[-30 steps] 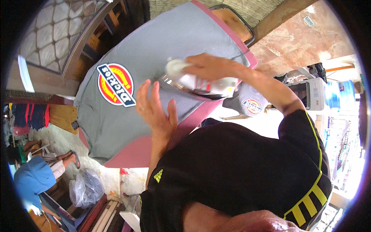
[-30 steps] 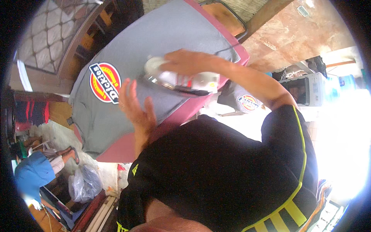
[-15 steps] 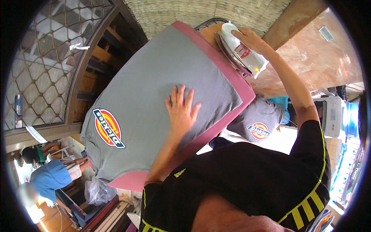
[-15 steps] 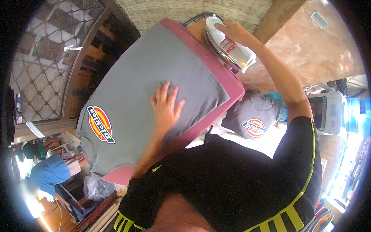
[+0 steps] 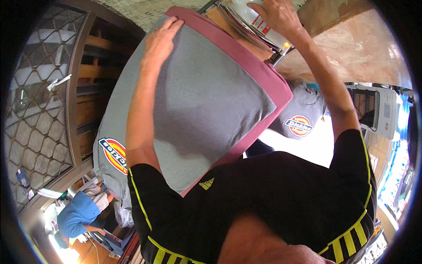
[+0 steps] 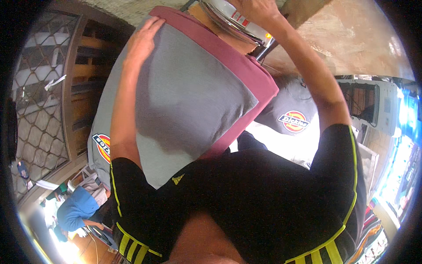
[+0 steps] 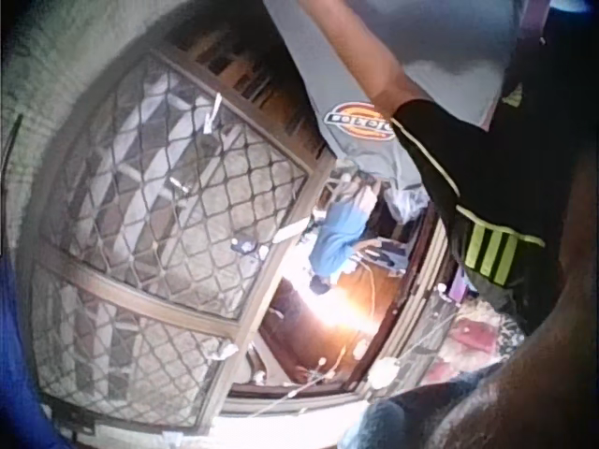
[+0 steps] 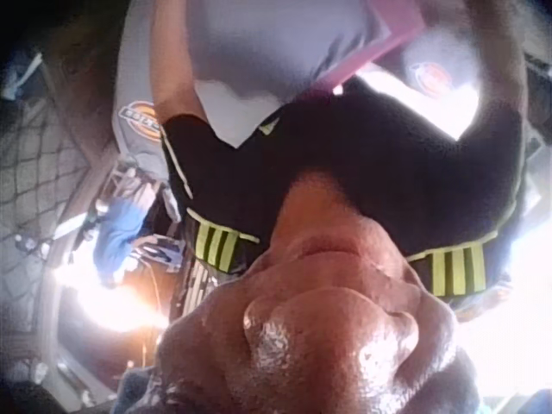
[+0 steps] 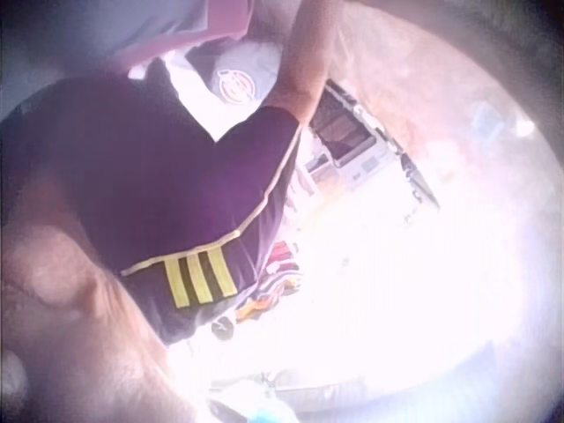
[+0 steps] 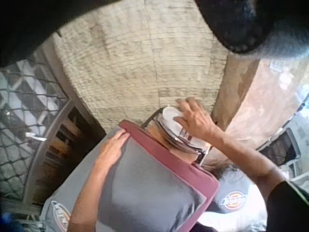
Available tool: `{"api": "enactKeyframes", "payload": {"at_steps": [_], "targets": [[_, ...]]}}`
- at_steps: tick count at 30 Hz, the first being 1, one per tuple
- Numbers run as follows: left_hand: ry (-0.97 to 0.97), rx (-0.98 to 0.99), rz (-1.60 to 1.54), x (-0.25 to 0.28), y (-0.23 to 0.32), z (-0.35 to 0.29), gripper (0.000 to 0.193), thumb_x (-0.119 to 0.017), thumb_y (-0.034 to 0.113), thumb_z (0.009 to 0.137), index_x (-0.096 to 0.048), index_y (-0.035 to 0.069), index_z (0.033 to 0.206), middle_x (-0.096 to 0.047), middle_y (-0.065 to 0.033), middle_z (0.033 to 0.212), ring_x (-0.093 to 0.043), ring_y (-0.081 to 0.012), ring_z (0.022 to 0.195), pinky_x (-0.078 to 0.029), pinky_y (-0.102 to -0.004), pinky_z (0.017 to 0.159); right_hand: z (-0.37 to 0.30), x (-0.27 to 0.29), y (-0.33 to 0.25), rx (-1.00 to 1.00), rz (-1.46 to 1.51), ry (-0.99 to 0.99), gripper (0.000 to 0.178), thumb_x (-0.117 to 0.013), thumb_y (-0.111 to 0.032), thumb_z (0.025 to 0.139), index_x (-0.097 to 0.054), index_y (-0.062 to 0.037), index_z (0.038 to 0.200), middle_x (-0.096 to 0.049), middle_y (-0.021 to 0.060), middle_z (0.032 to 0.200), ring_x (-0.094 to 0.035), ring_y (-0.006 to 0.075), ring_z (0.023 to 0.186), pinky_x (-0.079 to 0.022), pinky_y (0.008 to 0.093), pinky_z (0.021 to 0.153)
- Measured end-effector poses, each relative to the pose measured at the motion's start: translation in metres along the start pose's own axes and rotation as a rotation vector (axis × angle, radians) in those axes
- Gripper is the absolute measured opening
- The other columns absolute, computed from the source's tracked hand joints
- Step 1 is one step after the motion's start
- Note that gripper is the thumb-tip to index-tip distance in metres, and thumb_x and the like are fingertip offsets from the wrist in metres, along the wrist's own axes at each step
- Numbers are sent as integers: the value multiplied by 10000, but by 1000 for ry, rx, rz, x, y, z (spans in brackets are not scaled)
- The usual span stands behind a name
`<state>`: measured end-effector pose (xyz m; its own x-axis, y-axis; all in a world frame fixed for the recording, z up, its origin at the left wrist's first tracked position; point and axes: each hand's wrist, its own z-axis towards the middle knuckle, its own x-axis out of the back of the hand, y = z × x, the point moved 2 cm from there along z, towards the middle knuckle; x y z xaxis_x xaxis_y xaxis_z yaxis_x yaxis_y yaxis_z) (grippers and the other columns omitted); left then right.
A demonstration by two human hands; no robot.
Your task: The person irons a grey t-shirt on a pink ironing board using a white steam iron. They repeatedly adjust the shirt's position and flip it over to smooth different sections of the fabric.
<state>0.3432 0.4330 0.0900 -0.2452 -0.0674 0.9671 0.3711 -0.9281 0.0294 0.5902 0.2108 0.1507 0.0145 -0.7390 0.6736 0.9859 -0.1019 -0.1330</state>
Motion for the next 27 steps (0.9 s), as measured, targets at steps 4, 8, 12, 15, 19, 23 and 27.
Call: {"api": "enactKeyframes", "payload": {"at_steps": [4,8,12,15,19,23,27], "targets": [[-60,0,-26,9,-6,15,498,-461,-21,889,-565,212,1316,-528,-54,1373,-608,-345,1138,-511,-450,943,-69,37,-42,-116,181,-223,369,-731,-203,863,-623,-7,1156,-628,189,1115,-599,369,1045,-487,465,869],[-78,-7,-143,10,-13,26,299,-543,83,919,-596,180,1197,-574,-104,1212,-622,-348,1064,-520,-448,873,-156,65,-98,-277,254,-538,420,-759,-187,837,-604,4,1178,-616,204,1139,-610,364,1038,-494,463,897],[-152,-29,-239,36,-5,29,56,-594,119,922,-576,86,963,-563,-162,1035,-611,-382,956,-490,-466,787,-180,69,-121,-516,284,-597,406,-741,-181,843,-580,8,1165,-618,201,1072,-629,384,961,-511,450,831],[-115,-35,-210,34,-7,28,40,-574,112,934,-569,86,964,-556,-156,1007,-609,-388,915,-492,-466,761,-184,67,-119,-616,369,-693,383,-704,-184,868,-546,2,1164,-612,201,975,-625,397,917,-503,466,783],[36,-62,-141,19,-15,23,44,-559,109,944,-565,74,969,-554,-152,996,-608,-385,904,-497,-463,763,-175,71,-105,-550,457,-770,293,-691,-179,882,-566,2,1074,-637,202,922,-643,402,865,-498,476,733],[225,-10,-191,5,-14,15,57,-549,106,946,-574,69,982,-556,-151,993,-610,-384,903,-503,-460,768,-170,81,-104,-581,569,-647,222,-699,-160,883,-582,6,973,-634,197,880,-636,342,774,-499,417,692],[264,137,-167,-13,-7,16,132,-548,136,952,-615,81,1051,-582,-153,1060,-616,-376,920,-507,-450,770,-197,80,-70,-726,702,-801,288,-714,-83,855,-562,13,1080,-626,130,870,-566,191,737,-472,317,679]]}}
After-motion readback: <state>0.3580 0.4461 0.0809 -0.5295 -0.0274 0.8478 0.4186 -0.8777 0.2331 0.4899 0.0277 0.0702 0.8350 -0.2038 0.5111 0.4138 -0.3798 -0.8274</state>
